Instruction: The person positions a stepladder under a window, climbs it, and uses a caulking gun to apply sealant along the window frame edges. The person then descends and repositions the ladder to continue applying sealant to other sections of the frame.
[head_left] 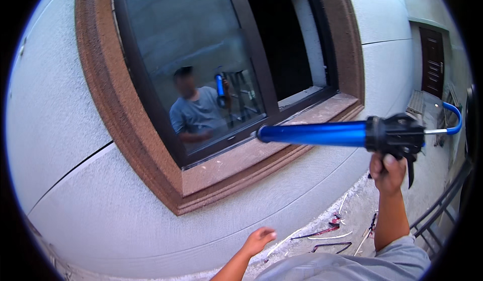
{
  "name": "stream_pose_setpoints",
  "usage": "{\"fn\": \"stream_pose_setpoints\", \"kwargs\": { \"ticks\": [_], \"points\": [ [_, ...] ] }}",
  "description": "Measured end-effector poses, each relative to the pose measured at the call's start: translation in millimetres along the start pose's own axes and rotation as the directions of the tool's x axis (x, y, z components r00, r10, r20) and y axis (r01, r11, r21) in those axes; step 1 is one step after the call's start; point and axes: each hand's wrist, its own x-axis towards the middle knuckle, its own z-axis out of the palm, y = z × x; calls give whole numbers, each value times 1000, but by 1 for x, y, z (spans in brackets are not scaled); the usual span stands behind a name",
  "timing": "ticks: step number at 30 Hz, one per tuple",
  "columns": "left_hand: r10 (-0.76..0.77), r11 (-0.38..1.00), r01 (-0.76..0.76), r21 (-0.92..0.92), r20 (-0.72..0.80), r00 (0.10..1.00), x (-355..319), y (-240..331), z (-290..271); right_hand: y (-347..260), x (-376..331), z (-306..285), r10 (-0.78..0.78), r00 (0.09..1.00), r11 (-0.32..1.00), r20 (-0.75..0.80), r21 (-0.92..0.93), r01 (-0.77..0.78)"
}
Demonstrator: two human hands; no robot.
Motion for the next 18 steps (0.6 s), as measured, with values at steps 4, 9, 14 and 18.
{"fn": "stream_pose_setpoints", "kwargs": {
  "ticks": [4,9,14,18],
  "points": [
    [513,792,-448,-414,56,856,11,112,45,2,-24,-4,366,929,842,50,407,-354],
    [681,341,-586,-735,-236,693,2,180,71,42,-67,-11,794,535,294,289,587,-754],
    [499,515,-721,-463,-523,691,-12,151,67,96,-103,-21,878,296,283,377,90,-955],
    [147,775,-502,-384,-663,734,-21,166,73,88,-104,-46,845,41,276,533,-369,-888]
  ]
}}
